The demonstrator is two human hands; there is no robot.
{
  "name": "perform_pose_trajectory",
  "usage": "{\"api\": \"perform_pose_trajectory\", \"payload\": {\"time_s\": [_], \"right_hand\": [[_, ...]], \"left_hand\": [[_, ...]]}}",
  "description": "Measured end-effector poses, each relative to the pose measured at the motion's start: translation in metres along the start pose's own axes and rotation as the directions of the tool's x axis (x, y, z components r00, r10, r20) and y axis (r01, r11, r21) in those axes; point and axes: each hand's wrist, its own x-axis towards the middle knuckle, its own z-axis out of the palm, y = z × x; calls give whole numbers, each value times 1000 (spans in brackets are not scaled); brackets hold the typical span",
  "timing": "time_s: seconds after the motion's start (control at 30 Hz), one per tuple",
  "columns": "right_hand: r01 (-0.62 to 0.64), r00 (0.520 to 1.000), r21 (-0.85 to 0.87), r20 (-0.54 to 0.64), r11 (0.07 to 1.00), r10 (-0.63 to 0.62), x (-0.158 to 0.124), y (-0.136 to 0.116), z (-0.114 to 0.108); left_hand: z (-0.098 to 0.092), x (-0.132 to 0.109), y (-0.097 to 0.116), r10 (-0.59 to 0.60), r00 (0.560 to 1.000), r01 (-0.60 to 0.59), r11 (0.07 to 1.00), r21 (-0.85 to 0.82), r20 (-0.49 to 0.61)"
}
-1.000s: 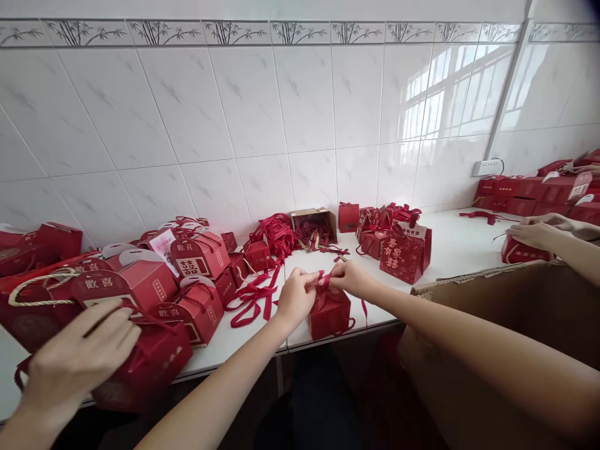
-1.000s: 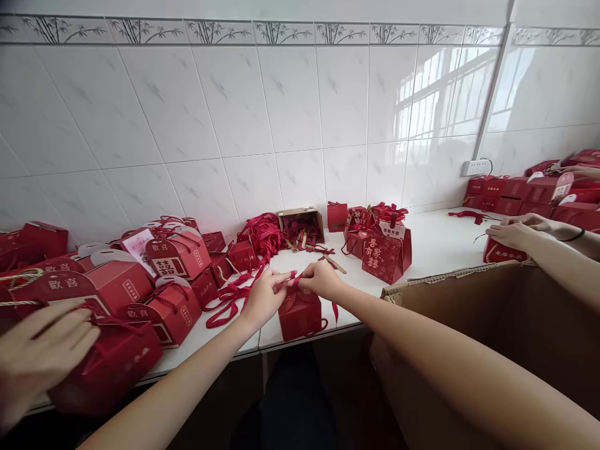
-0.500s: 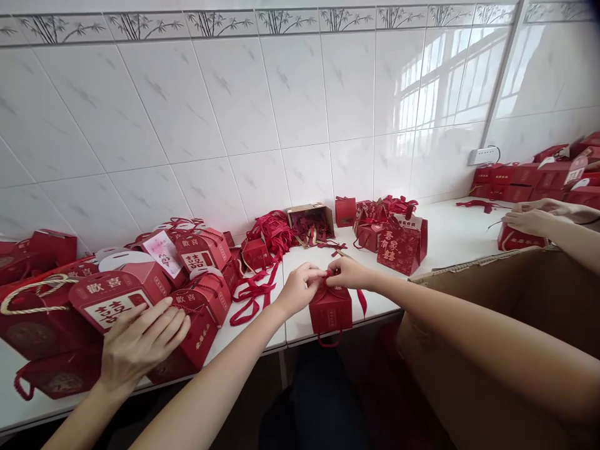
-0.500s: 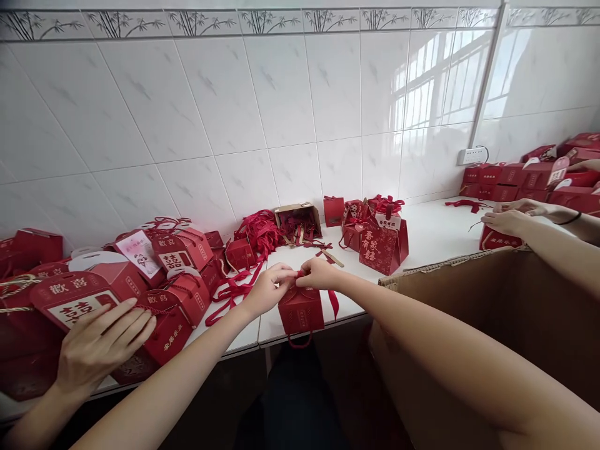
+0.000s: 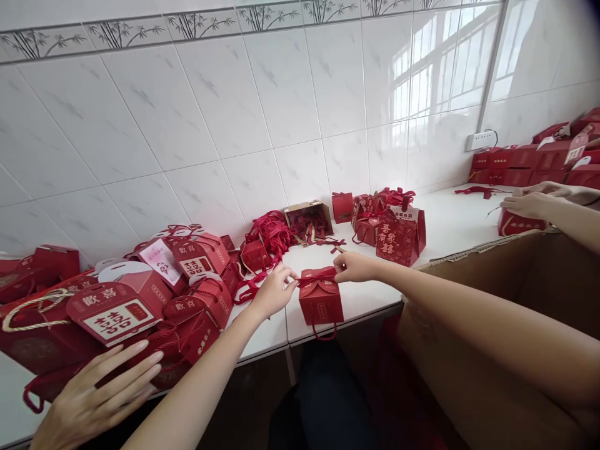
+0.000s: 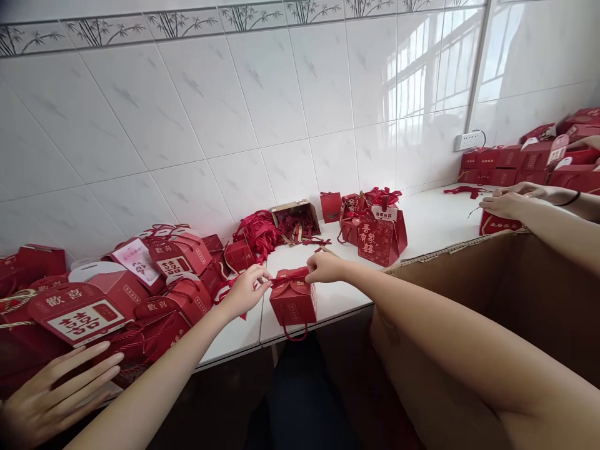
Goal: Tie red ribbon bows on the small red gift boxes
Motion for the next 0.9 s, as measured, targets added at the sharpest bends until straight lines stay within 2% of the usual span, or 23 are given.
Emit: {"api": "perform_pose_trajectory", "payload": {"time_s": [0.07,0.2,0.27,0.53,0.77,0.9], "right_hand": [[13,1000,-21,-11,1000,-13,1,1,2],[43,997,-63,-53,997,-46,3,-1,8],[61,995,-90,-71,994,-67,3,-3,10],[95,980,-213,-153,972,-130,0,-3,11],[72,977,-300,-171,951,-128,-3,-7,14],[79,979,-313,-156,946,-133,-4,-7,14]], "left_hand": [[-5,-4,-1,-6,999,8,998,-62,44],[-6,-7,5,-38,990,79,947,-312,136],[-5,-6,8,-23,987,80,928,-363,160],[-2,3,2,-2,994,28,973,-230,112],[6,4,-1,-47,994,65,980,-189,100],[7,9,-14,-48,998,55,989,-136,51]]}}
